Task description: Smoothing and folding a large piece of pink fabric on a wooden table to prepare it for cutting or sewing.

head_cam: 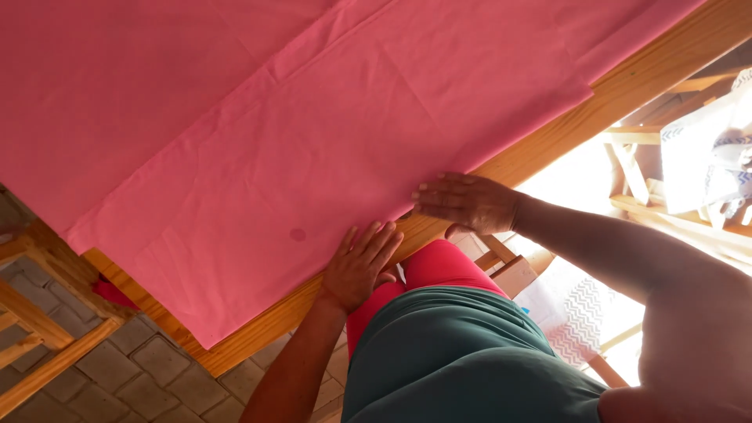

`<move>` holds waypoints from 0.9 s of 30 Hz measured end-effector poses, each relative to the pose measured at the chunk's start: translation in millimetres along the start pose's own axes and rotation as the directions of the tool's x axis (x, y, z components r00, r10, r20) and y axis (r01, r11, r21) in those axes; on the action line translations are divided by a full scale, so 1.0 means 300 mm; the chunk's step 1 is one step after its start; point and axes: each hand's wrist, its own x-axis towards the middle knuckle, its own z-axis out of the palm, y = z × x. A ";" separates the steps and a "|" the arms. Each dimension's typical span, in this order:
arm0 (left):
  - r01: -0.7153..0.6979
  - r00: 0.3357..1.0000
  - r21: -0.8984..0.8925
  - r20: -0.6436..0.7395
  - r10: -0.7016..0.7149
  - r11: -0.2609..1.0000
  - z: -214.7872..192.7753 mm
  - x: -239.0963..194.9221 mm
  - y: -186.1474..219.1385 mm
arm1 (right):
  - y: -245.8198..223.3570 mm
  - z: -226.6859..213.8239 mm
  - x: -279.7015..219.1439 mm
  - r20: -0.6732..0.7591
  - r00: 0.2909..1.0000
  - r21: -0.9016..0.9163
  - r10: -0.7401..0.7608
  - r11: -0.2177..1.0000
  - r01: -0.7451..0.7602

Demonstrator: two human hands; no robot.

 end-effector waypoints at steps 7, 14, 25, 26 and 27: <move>-0.001 1.000 0.082 0.019 0.000 0.997 -0.003 0.087 -0.043 | 0.112 -0.055 -0.304 0.071 0.981 -0.284 0.180 0.946 -0.153; 0.179 0.981 0.127 -0.092 -0.168 0.976 -0.017 0.085 -0.059 | 0.224 -0.199 -0.416 -0.117 0.834 -0.427 0.539 0.731 -0.533; 0.292 0.954 -0.060 0.085 -0.287 0.954 -0.058 0.061 -0.103 | 0.124 -0.092 -0.098 0.065 0.944 -0.304 0.325 0.907 -0.291; 0.381 0.924 -0.082 0.058 -0.377 0.921 -0.079 0.065 -0.118 | 0.165 -0.120 -0.091 0.017 0.916 -0.387 0.402 0.847 -0.364; 0.400 0.916 -0.079 0.050 -0.398 0.913 -0.077 0.058 -0.172 | 0.206 -0.154 -0.064 0.022 0.924 -0.385 0.381 0.857 -0.343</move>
